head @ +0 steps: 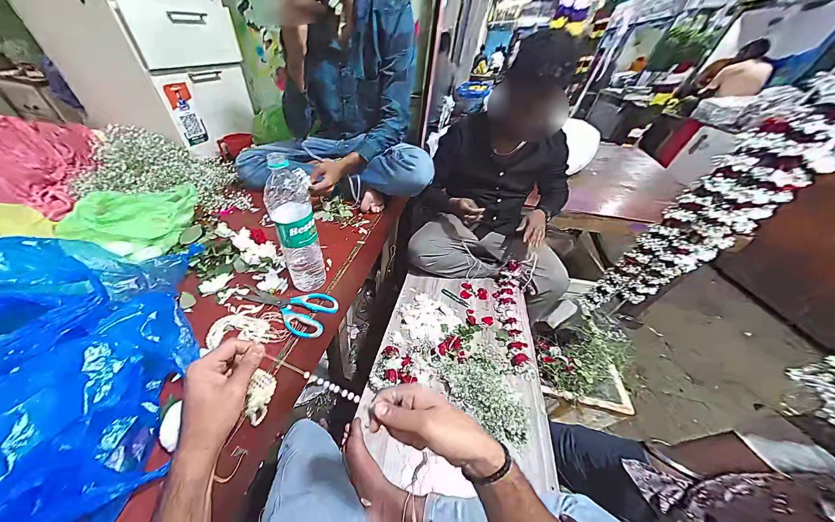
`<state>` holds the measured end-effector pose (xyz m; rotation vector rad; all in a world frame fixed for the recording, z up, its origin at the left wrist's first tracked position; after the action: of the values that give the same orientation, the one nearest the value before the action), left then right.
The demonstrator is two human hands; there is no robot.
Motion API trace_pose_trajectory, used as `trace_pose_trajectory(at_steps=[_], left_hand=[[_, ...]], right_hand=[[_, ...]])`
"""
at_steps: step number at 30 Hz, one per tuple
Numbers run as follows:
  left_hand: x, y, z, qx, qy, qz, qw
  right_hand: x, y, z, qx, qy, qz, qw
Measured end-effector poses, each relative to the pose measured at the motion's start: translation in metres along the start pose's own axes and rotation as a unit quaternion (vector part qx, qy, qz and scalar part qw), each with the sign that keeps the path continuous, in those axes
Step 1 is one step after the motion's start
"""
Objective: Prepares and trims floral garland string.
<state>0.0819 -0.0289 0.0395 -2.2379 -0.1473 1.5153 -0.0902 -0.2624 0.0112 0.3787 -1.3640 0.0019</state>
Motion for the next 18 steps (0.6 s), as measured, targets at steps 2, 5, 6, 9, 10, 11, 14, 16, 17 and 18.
trace_pose_trajectory(at_steps=[2,5,6,9,10,11,14,16,17,18], left_hand=[[-0.003,0.0,-0.002,0.038,-0.018,0.123,0.991],[-0.01,0.011,-0.001,0.132,-0.042,0.175,0.975],[-0.01,0.014,-0.001,0.12,-0.047,0.162,0.978],[0.005,0.015,-0.006,0.0,-0.046,0.149,0.988],[0.01,0.016,-0.008,-0.032,-0.023,0.119,0.992],[0.012,0.019,-0.009,-0.052,0.002,0.082,0.995],[0.012,0.029,-0.008,-0.092,0.028,0.025,0.995],[0.013,0.037,-0.006,-0.108,0.032,0.013,0.994],[0.015,0.04,-0.004,-0.118,0.035,0.01,0.992],[0.018,0.04,-0.004,-0.128,0.038,0.006,0.991]], right_hand=[[0.007,-0.01,0.001,-0.016,-0.016,0.014,1.0],[-0.005,-0.021,0.002,-0.036,-0.013,0.0,0.999],[-0.011,-0.022,0.002,-0.035,-0.009,-0.001,0.999],[-0.035,-0.016,0.005,-0.039,-0.01,-0.013,0.999],[-0.043,-0.014,0.008,-0.047,-0.013,-0.024,0.999],[-0.053,-0.012,0.013,-0.057,-0.01,-0.034,0.998],[-0.081,-0.01,0.028,-0.082,0.001,-0.067,0.994],[-0.096,-0.01,0.039,-0.092,0.0,-0.089,0.992],[-0.102,-0.012,0.044,-0.099,0.003,-0.098,0.99],[-0.109,-0.013,0.05,-0.103,0.009,-0.104,0.989]])
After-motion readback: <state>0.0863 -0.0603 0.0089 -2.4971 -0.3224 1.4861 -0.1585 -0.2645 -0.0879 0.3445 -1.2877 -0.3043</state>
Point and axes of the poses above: each hand's wrist, its own z-axis away from the middle knuckle, its own y-axis out of the palm, x = y × z, the point moved 6 cm from there along -z, towards the middle knuckle
